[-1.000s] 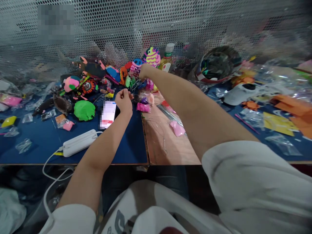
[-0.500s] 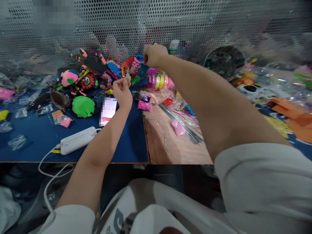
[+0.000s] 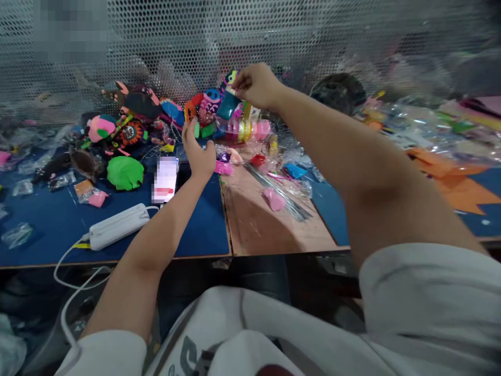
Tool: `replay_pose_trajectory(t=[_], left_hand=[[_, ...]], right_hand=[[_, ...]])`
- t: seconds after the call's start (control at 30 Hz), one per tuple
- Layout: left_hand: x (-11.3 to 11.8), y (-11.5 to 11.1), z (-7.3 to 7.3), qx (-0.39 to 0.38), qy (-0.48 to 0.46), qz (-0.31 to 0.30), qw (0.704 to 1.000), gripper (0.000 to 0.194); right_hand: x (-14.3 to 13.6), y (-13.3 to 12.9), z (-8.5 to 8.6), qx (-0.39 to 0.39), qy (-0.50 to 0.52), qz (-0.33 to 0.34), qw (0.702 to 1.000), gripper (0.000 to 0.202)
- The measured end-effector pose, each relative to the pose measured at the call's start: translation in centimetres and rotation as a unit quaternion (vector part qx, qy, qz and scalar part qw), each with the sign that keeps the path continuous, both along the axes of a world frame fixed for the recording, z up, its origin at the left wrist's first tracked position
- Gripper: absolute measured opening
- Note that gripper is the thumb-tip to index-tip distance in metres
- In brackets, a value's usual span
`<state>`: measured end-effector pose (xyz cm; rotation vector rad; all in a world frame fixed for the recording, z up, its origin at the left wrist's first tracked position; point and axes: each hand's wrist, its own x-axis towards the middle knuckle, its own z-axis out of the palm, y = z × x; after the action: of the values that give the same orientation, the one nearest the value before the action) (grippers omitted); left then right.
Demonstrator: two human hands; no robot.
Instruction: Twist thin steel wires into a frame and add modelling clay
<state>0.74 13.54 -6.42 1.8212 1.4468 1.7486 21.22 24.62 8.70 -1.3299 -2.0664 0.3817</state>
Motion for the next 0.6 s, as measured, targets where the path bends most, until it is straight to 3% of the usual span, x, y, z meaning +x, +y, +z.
replay_pose_trajectory(t=[0.03,0.1,0.2,0.27,0.33,0.4,0.5,0.6], left_hand=[[0.4,-1.0,0.4,0.006,0.019,0.059,0.998,0.067],[1.6,-3.1,1.4,-0.004,0.074,0.094,0.993,0.056],[3.5,-6.1,3.2,-0.024,0.17,0.034,0.985,0.053],[4.4,-7.7,4.5,-0.046,0.259,-0.013,0.965,0.054],[4.6,-9.1,5.7,-0.062,0.33,-0.03,0.941,0.052],[4.3,-10.2,6.4,-0.08,0.355,-0.039,0.931,0.067],[2.9,-11.6,5.8,-0.101,0.385,-0.08,0.914,0.072],[1.0,-12.3,3.3,-0.101,0.4,-0.116,0.903,0.071]], right_hand=[[0.6,-1.1,-0.5,-0.004,0.026,0.001,1.0,0.02],[1.7,-3.9,-2.1,-0.033,0.118,0.013,0.992,0.018],[2.6,-8.8,-5.2,-0.086,0.226,0.049,0.969,0.018],[2.7,-12.0,-7.5,-0.1,0.238,0.066,0.964,0.02],[2.6,-14.8,-9.5,-0.139,0.305,0.091,0.938,0.018],[2.5,-17.1,-11.1,-0.167,0.366,0.12,0.908,0.015],[2.4,-19.7,-12.5,-0.21,0.414,0.145,0.874,0.022],[2.2,-21.6,-13.4,-0.239,0.435,0.167,0.852,0.022]])
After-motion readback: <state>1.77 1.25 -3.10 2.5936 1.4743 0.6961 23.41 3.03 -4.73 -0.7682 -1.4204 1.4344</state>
